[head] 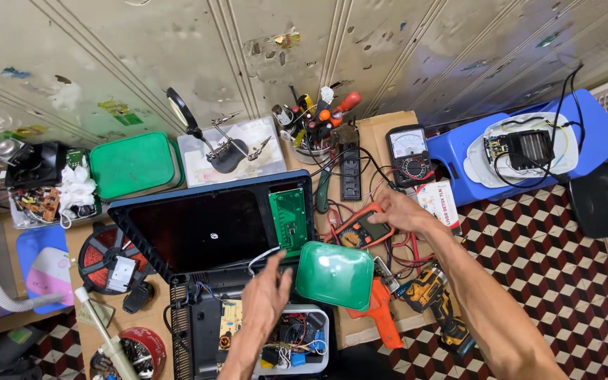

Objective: Repairing an induction cooker by testing electronic components on the circuit board.

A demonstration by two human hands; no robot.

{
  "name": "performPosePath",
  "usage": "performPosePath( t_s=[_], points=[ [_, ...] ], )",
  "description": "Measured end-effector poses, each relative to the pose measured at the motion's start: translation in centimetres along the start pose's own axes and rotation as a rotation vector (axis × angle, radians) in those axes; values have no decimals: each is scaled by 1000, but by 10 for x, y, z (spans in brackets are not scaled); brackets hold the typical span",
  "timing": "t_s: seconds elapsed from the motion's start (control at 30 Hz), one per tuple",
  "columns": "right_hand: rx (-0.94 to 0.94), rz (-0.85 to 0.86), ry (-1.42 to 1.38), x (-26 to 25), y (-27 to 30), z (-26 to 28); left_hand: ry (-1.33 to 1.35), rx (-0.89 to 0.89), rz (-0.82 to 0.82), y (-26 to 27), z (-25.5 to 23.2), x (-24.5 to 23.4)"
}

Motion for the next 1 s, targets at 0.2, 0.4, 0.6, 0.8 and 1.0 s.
performPosePath(
  t_s=[0.2,0.4,0.6,0.8,1.0],
  points=[
    [-439,-479,44,-78,92,93,-25,-112,129,32,16,39],
    [-886,-768,187,-150,219,196,226,111,-138,12,-108,-58],
    [-1222,-565,197,-173,284,278,705,478,-18,-9,-227,-123],
    [-1254,-814,-192,-166,286,287,965,247,-12,-26,-184,-98],
    [-517,-181,-652,0,167,171,1489,2,-87,-21,-150,-114]
  ],
)
Point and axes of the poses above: each hand's wrist, its own y-axis away from the middle knuckle, its own x-axis out of the palm, z = x × y, the point moved 7 cm from there along -y, towards the middle knuckle, and after that the axes turned 9 degrees about -z, right-handed, at the moved point
